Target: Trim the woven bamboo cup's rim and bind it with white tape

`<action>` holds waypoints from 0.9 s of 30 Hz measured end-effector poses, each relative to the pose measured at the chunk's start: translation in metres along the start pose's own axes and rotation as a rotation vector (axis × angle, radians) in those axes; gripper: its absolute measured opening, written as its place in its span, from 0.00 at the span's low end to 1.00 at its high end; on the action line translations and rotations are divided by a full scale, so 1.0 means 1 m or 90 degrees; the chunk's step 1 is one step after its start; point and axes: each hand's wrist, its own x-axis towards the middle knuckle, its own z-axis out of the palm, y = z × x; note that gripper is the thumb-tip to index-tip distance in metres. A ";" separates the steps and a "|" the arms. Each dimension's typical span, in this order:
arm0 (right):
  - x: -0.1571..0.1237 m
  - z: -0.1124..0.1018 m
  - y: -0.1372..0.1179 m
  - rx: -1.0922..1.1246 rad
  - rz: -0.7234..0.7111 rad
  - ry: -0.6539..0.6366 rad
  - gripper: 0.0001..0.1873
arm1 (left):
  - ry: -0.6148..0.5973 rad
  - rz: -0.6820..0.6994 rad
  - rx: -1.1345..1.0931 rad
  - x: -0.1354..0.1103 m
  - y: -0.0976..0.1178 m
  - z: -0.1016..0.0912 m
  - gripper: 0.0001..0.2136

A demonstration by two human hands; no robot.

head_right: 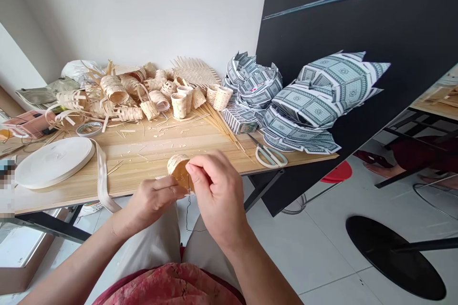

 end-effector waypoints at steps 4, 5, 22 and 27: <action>0.005 -0.002 0.003 0.345 0.208 -0.090 0.09 | 0.023 -0.145 -0.282 0.011 -0.002 -0.009 0.10; 0.007 -0.002 0.005 0.393 0.233 -0.112 0.09 | 0.009 -0.200 -0.362 0.013 -0.002 -0.011 0.11; 0.068 -0.057 0.032 0.415 0.286 0.129 0.12 | -0.067 -0.482 -0.700 0.022 -0.010 -0.032 0.12; 0.084 -0.077 0.032 0.337 0.276 0.272 0.18 | -0.143 -0.426 -0.686 0.024 -0.016 -0.035 0.11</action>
